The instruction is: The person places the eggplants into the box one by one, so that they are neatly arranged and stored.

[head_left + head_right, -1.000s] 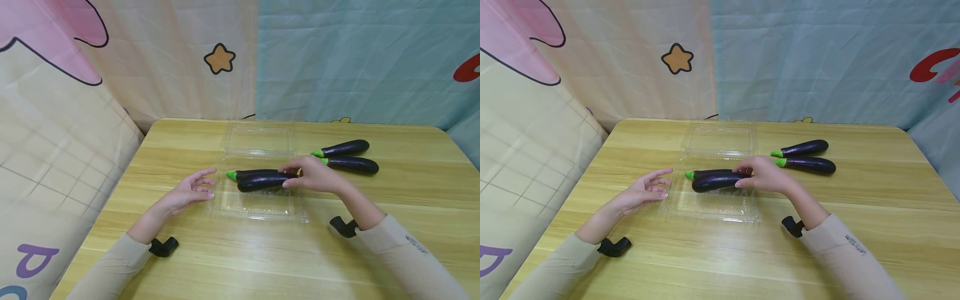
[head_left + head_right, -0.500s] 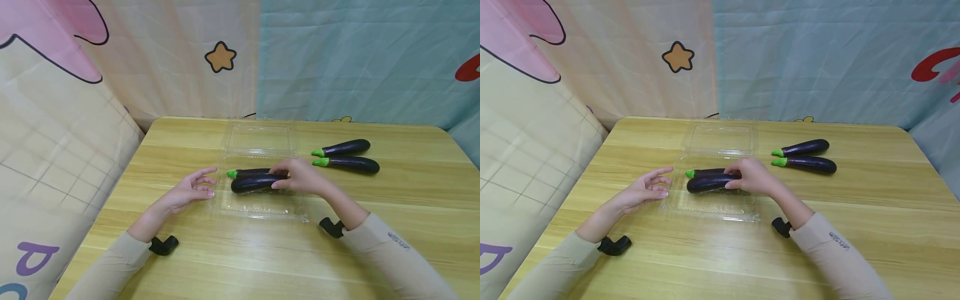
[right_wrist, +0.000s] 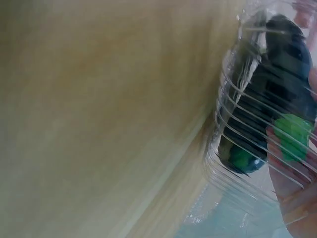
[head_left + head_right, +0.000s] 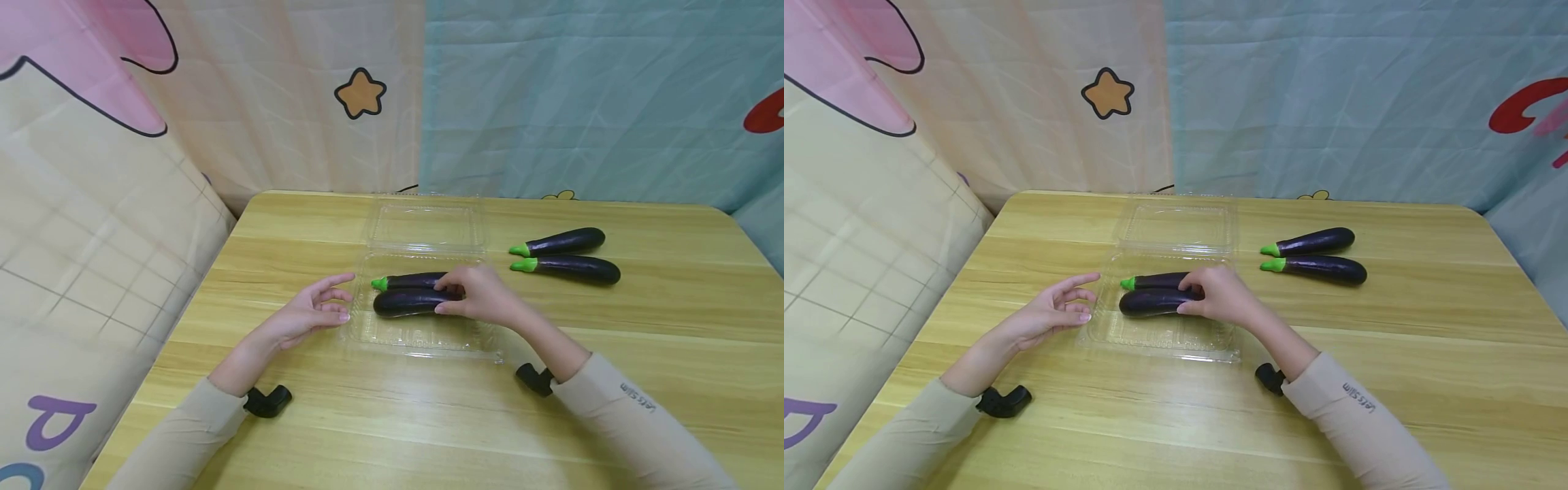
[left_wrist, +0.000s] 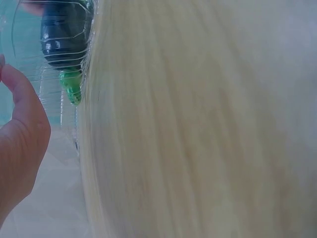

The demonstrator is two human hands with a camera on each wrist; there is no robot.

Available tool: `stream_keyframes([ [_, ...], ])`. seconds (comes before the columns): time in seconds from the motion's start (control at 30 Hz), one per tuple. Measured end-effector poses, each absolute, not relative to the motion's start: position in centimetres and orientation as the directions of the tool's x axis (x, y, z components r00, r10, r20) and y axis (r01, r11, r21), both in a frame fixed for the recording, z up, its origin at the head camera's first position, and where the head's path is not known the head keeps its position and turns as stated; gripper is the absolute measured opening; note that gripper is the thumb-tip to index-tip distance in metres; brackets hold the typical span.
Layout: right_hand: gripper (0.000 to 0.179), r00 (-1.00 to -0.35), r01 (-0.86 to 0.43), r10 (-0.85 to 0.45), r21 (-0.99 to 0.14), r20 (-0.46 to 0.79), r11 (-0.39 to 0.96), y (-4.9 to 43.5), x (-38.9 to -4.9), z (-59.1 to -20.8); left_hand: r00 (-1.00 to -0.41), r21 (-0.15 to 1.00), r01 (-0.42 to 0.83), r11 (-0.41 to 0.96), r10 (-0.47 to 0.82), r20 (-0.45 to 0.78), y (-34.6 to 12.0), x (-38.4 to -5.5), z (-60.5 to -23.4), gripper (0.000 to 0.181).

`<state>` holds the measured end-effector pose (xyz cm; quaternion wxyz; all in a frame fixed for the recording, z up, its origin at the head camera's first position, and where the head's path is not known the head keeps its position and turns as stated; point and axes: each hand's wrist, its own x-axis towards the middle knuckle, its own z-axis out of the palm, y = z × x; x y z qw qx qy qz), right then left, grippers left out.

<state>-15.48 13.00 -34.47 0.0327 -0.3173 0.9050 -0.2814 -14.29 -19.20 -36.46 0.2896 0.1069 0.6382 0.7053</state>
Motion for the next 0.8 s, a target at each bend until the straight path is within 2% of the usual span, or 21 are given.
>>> stream_keyframes([
  [0.43, 0.031, -0.817, -0.526, -0.568, -0.527, 0.097, 0.667, 12.34, -14.96, -34.69, -0.806, 0.966, -0.26, -0.021, 0.555, -0.205, -19.26, -14.27, -36.5, 0.079],
  [0.8, 0.03, -0.802, -0.549, -0.59, -0.502, 0.091, 0.669, 12.23, -15.05, -35.15, -0.812, 0.964, -0.265, -0.001, 0.539, -0.223, -19.13, -14.18, -36.29, 0.077],
])
